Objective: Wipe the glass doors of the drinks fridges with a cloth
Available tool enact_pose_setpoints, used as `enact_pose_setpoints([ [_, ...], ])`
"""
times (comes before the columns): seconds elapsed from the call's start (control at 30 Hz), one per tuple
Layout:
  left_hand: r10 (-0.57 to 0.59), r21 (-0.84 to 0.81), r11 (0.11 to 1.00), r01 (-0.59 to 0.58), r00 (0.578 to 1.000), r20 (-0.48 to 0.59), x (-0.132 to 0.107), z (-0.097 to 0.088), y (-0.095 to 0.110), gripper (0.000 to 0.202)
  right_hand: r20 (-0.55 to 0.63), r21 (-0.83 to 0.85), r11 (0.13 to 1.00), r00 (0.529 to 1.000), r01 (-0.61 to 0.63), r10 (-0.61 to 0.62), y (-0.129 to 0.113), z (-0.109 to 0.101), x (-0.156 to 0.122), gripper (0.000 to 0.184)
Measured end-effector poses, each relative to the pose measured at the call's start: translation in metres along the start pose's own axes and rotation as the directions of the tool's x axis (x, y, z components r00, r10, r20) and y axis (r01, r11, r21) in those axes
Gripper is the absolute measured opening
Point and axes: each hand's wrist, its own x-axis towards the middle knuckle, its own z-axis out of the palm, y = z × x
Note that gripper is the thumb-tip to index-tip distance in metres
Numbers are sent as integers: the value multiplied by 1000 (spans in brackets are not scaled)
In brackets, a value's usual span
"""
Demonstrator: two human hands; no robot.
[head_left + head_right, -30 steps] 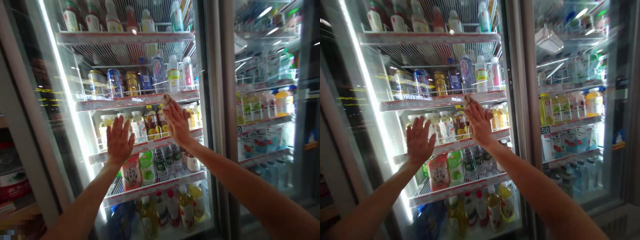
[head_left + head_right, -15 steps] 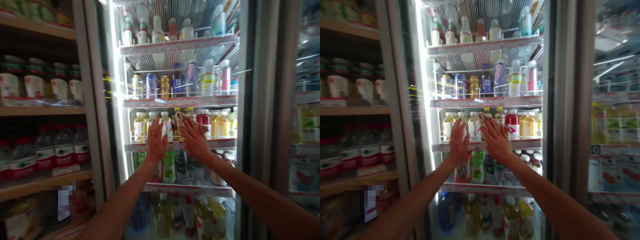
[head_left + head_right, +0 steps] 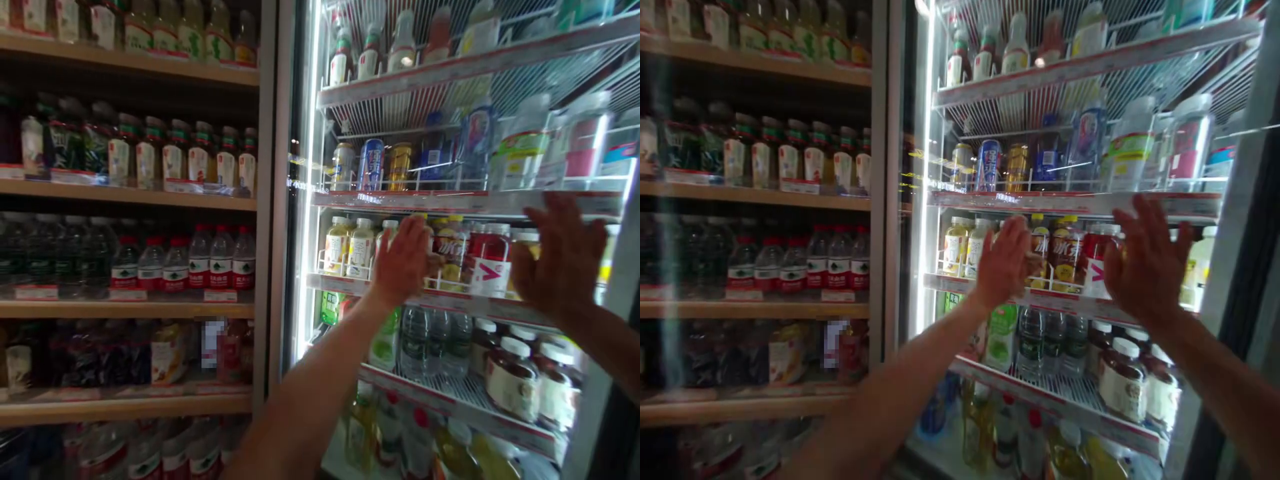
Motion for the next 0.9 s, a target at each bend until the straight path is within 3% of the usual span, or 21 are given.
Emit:
enact_pose_setpoints([
  [0.07, -84, 19, 996, 84, 996, -16, -2, -14, -46, 47, 38, -84, 995, 998, -52, 56, 10, -2, -1, 52],
  [0.13, -267, 38, 963, 268, 963, -43, 1, -21, -72, 47, 71, -119, 991, 995, -68, 76, 10, -4, -5, 51],
  [0.17, -331, 41, 942, 333, 942, -57, 5, -20, -72, 47, 87, -123, 990, 993, -66, 77, 7, -5, -7, 51],
  [0.23, -356, 37, 933, 358, 933, -44, 14, -12, -50, 48, 102, -116, 991, 991, -72, 84, -1, -7, -8, 49],
  [0.3, -248, 21, 969, 248, 968, 25, 22, -1, -15, 54, 105, -98, 991, 990, -86, 97, -6, -9, -8, 47],
  [0.37, -134, 2, 991, 135, 986, 95, 24, 2, 6, 56, 117, -86, 992, 988, -90, 99, -6, -11, -7, 47],
  [0.4, -99, -4, 995, 100, 988, 118, 22, 0, 5, 54, 119, -82, 993, 989, -83, 92, -5, -12, -7, 47],
  [0.47, -110, 0, 994, 111, 986, 122, 16, -11, -20, 51, 115, -80, 994, 990, -77, 86, -3, -13, -7, 47],
  [0.57, -310, 42, 950, 309, 950, 34, 10, -27, -74, 52, 109, -82, 993, 990, -83, 92, -1, -12, -8, 47],
  [0.6, -390, 53, 919, 390, 921, -5, 11, -28, -83, 52, 105, -84, 993, 990, -83, 92, -1, -11, -9, 47],
  [0.67, -475, 57, 877, 477, 879, -42, 16, -24, -78, 53, 96, -91, 993, 992, -78, 87, -1, -9, -10, 48],
  [0.73, -399, 38, 917, 398, 917, 13, 21, -13, -49, 52, 86, -99, 993, 993, -68, 77, 0, -8, -10, 49],
  [0.8, -180, -19, 983, 184, 977, 113, 23, -5, -20, 46, 93, -95, 994, 993, -57, 66, 2, -9, -10, 50],
  [0.83, -85, -48, 994, 93, 986, 143, 22, -5, -14, 44, 99, -88, 995, 993, -55, 63, 3, -10, -11, 50],
  [0.9, -8, -72, 997, 19, 988, 152, 17, -11, -25, 45, 105, -71, 996, 993, -51, 59, 3, -11, -11, 49],
])
